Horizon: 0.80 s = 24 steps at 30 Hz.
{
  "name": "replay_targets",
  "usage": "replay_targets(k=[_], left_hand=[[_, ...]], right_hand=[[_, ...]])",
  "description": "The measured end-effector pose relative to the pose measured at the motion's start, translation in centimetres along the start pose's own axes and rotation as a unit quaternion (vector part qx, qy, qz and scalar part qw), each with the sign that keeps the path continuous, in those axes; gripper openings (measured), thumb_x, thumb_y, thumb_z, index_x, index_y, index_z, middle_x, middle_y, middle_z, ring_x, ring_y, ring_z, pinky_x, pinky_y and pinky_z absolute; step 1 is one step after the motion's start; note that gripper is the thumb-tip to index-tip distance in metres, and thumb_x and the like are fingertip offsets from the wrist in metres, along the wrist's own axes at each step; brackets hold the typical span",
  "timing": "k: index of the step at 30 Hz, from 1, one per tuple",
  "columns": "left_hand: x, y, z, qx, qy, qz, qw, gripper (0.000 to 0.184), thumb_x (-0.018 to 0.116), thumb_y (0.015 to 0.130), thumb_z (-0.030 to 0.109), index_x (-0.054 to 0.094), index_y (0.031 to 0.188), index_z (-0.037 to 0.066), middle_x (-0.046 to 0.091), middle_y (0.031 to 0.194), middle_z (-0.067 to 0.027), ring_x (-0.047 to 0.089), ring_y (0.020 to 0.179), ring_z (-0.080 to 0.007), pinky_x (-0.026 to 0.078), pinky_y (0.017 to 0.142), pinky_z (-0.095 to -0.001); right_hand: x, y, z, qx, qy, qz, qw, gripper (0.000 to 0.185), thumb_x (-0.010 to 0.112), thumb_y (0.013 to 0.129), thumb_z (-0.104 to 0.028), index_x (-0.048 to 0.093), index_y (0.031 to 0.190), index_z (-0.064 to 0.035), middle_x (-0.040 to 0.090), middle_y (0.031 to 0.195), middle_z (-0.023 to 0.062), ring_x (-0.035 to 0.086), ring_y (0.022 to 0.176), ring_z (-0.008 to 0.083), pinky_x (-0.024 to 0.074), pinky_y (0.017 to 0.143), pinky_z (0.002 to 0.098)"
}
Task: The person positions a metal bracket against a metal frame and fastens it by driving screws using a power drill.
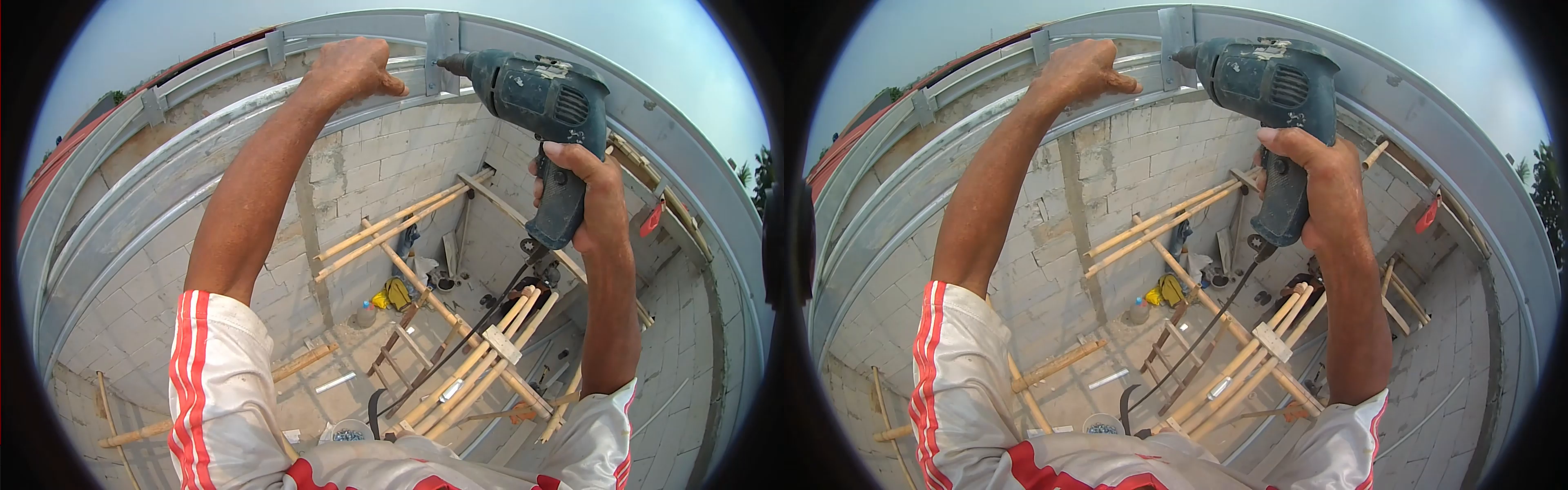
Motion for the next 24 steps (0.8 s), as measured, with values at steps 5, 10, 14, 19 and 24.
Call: replay_targets(k=[5, 10, 14, 19, 24], left_hand=[[-0.7, 0.6, 0.4, -0.006, -0.004, -0.022, 1.000, 0.043, 0.079, 0.071, 0.050, 0.076, 0.080, 0.008, 0.070, 0.070, -0.0119, 0.068, 0.065, -0.0219, 0.053, 0.065, -0.0391], [-0.5, 0.4, 0.4, -0.023, -0.015, -0.040, 0.999, 0.041, 0.078, 0.073, 0.047, 0.076, 0.084, 0.008, 0.071, 0.072, -0.0121, 0.069, 0.068, -0.0224, 0.053, 0.068, -0.0410], [-0.3, 0.3, 0.4, -0.034, -0.017, -0.046, 0.998, 0.041, 0.078, 0.073, 0.047, 0.076, 0.087, 0.008, 0.071, 0.074, -0.0124, 0.070, 0.069, -0.0224, 0.053, 0.068, -0.0410], [0.3, 0.7, -0.1, 0.008, -0.034, 0.025, 0.999, 0.046, 0.080, 0.068, 0.052, 0.072, 0.066, 0.006, 0.063, 0.057, -0.0131, 0.061, 0.051, -0.0218, 0.045, 0.051, -0.0355], [0.0, 0.4, 0.4, -0.037, -0.007, -0.051, 0.998, 0.044, 0.078, 0.071, 0.051, 0.076, 0.083, 0.008, 0.071, 0.074, -0.0115, 0.069, 0.068, -0.0219, 0.054, 0.068, -0.0406]], right_hand=[[0.0, -0.1, -0.2, -0.002, 0.000, 0.009, 1.000, 0.034, 0.069, 0.078, -0.022, 0.060, 0.097, 0.0048, 0.065, 0.075, 0.0142, 0.062, 0.054, 0.0155, 0.0532, 0.049, 0.0299], [-0.1, 0.1, -0.7, 0.007, 0.005, 0.013, 1.000, 0.031, 0.071, 0.075, -0.021, 0.062, 0.089, 0.0048, 0.063, 0.072, 0.0113, 0.060, 0.053, 0.0153, 0.0497, 0.048, 0.0283], [-0.1, 0.1, -0.7, -0.005, -0.031, 0.002, 1.000, 0.033, 0.067, 0.078, -0.023, 0.061, 0.095, 0.0045, 0.065, 0.075, 0.0135, 0.062, 0.054, 0.0144, 0.0530, 0.049, 0.0289], [-0.2, 0.2, -0.9, 0.002, -0.028, 0.001, 1.000, 0.032, 0.067, 0.078, -0.022, 0.060, 0.095, 0.0044, 0.064, 0.074, 0.0132, 0.062, 0.054, 0.0139, 0.0526, 0.048, 0.0282], [0.0, 0.3, -1.9, -0.012, -0.040, 0.001, 0.999, 0.032, 0.069, 0.077, -0.022, 0.062, 0.092, 0.0054, 0.064, 0.072, 0.0132, 0.060, 0.051, 0.0143, 0.0503, 0.046, 0.0270]])
Point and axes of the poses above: each hand's wrist, its own y-axis towards the middle knuckle, its own x-axis out of the palm, z = x × y, the point moved 6 cm from there along y, towards the middle knuckle
